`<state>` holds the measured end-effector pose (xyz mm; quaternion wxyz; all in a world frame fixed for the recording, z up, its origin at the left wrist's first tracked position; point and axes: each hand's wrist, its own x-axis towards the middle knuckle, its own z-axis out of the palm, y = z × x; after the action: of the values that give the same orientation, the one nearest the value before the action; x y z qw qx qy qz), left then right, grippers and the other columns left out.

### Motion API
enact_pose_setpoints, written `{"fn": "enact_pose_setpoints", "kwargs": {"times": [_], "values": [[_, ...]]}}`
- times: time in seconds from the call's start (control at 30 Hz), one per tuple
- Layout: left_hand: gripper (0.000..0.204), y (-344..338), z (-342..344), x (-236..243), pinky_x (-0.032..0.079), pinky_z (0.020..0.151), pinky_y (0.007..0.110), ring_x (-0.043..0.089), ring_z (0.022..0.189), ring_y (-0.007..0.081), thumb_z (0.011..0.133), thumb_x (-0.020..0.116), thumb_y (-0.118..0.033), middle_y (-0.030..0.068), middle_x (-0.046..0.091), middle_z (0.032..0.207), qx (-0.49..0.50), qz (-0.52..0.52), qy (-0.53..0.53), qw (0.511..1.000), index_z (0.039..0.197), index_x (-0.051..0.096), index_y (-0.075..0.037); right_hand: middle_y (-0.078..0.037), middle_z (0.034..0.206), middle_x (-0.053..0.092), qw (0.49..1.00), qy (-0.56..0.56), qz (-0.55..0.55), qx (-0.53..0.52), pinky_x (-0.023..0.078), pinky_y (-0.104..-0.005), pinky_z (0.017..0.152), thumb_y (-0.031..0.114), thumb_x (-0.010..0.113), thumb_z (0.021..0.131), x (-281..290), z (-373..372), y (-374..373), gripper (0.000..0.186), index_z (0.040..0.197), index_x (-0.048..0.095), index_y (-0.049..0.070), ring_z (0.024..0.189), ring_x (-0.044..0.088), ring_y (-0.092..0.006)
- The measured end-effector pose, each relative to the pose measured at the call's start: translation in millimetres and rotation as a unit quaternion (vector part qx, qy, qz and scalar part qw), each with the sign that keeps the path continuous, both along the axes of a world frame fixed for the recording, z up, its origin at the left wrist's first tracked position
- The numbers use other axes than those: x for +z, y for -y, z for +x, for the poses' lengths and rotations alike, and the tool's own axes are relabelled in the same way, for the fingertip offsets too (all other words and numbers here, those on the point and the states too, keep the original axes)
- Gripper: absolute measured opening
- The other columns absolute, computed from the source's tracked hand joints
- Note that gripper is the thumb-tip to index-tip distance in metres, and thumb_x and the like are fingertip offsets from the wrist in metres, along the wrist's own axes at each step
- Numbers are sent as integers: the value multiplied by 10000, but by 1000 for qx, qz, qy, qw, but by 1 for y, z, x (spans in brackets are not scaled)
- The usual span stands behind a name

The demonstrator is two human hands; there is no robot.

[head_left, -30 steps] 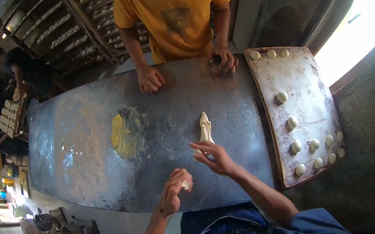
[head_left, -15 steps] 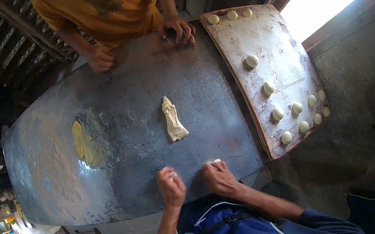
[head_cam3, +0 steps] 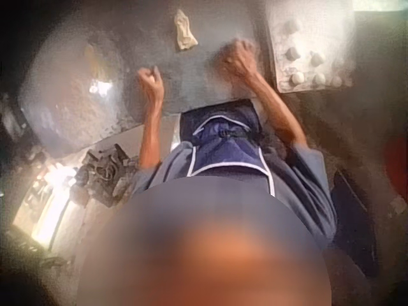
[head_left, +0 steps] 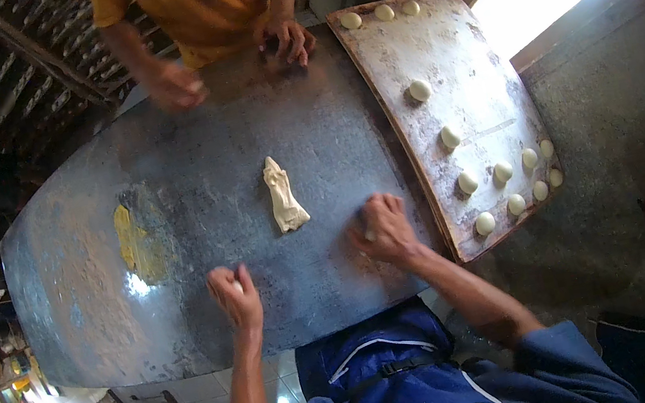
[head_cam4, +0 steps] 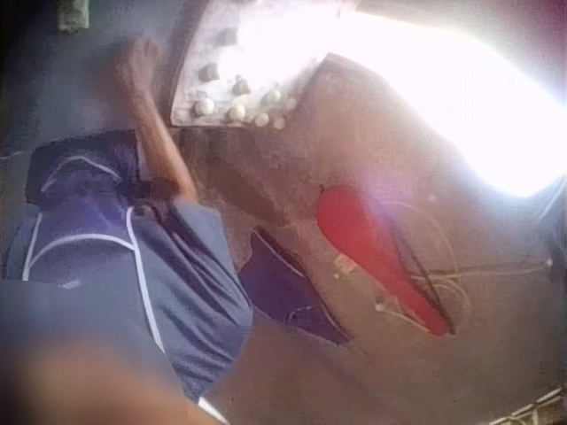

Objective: The person tears small pieces from a large dough mass, rolls them into balls, and places them on a wooden board. Later, the person shapes the dough balls into ring shapes and arranges them on the board.

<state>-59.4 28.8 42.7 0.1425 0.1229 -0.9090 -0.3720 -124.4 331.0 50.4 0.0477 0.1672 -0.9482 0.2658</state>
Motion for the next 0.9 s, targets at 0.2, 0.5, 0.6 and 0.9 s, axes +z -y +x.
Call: {"fn": "enact_pose_setpoints", "kwargs": {"times": [0.2,0.5,0.6,0.9], "values": [[269,-10,53,-17,448,822,449,533,873,335,901,681,-42,149,483,924,-200,-80,-89,972,990,428,-33,-136,883,522,995,70,-18,74,390,-456,742,238,790,785,-22,62,-33,409,994,501,39,831,514,-346],[283,-23,51,-19,454,818,439,530,862,322,901,679,-45,137,480,923,-178,-81,-115,974,995,412,-50,-212,961,507,979,98,-155,85,411,-500,819,297,810,781,-32,82,-20,449,950,521,-2,892,502,-399],[285,30,13,-19,461,846,472,560,903,336,901,680,-40,154,511,966,-41,-70,-39,996,1004,415,-62,-180,913,499,997,42,66,2,392,-490,774,239,804,784,-3,14,-46,399,937,516,9,874,497,-379],[242,38,39,-12,463,807,458,553,851,319,919,662,-42,143,510,950,-50,-79,-46,995,979,428,-53,-174,864,541,998,-11,67,-7,424,-513,813,211,806,761,-32,36,-58,411,991,525,17,901,526,-395]]}}
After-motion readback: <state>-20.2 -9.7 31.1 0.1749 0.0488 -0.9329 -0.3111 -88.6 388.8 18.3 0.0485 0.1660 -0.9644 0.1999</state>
